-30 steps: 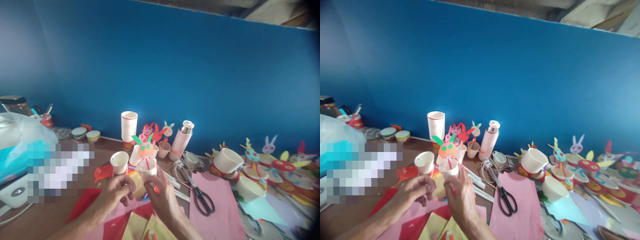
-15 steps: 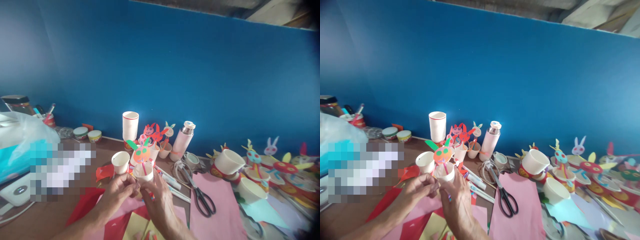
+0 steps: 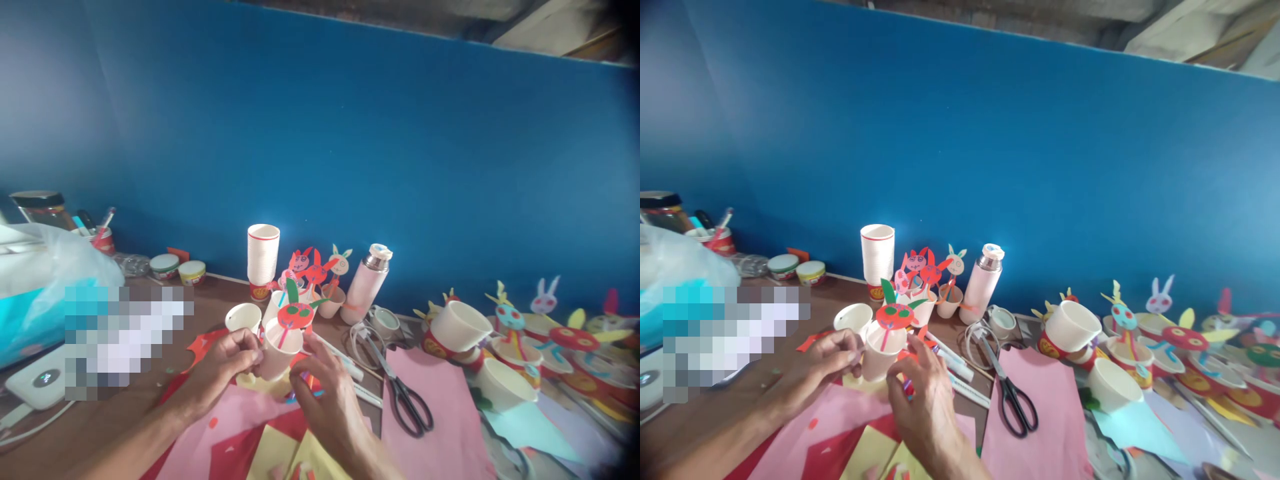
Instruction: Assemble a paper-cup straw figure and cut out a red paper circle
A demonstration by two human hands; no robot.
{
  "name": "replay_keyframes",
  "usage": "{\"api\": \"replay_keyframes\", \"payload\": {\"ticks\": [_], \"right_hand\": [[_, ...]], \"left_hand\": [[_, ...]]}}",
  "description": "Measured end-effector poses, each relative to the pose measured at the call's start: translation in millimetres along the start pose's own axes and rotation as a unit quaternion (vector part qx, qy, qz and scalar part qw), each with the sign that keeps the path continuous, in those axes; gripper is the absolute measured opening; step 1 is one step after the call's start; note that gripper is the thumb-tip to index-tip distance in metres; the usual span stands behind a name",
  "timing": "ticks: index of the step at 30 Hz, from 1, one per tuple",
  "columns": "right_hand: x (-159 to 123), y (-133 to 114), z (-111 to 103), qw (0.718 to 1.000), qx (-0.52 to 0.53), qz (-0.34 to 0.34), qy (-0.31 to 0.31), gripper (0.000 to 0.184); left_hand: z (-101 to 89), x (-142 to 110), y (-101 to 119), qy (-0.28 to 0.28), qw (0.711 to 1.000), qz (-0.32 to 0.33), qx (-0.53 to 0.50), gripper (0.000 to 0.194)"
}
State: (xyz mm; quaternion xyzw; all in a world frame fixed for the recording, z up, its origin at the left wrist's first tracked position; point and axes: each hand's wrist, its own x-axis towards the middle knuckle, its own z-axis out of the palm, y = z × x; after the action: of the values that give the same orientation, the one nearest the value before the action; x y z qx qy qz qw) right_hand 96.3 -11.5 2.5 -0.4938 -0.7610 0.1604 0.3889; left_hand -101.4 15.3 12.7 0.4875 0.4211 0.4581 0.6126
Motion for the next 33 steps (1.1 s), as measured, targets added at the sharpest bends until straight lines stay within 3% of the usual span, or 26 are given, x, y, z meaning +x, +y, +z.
{"api": "replay_keyframes", "payload": {"ticks": [4,9,13,18,24,29,33], "right_hand": [[9.8,-2.2,-32.5,0.997,0.043,0.036,-0.055,0.015],[21.9,9.1,-60.4,0.981,0.134,0.127,-0.063,0.011],[25.9,23.5,-52.2,0.97,0.186,0.139,-0.072,0.015],[25.0,23.6,-37.7,0.948,0.241,0.156,-0.138,0.016],[23.2,10.4,-37.9,0.951,0.236,0.067,-0.188,0.015],[18.3,16.4,-29.6,0.969,0.171,0.022,-0.18,0.012],[16.7,19.5,-26.3,0.976,0.119,0.054,-0.176,0.017]], "left_hand": [[-10.6,5.2,0.0,-0.052,0.995,-0.027,-0.081,0.017],[-15.6,7.9,-2.4,-0.129,0.982,-0.055,-0.128,0.016],[-13.9,7.3,-10.5,-0.185,0.967,-0.08,-0.158,0.014],[-7.3,4.1,-21.4,-0.222,0.953,-0.105,-0.175,0.01],[2.1,0.7,-29.9,-0.225,0.947,-0.128,-0.188,0.008],[1.5,1.4,-34.4,-0.218,0.949,-0.146,-0.174,0.008],[0.6,1.6,-28.8,-0.191,0.962,-0.14,-0.139,0.006]]}}
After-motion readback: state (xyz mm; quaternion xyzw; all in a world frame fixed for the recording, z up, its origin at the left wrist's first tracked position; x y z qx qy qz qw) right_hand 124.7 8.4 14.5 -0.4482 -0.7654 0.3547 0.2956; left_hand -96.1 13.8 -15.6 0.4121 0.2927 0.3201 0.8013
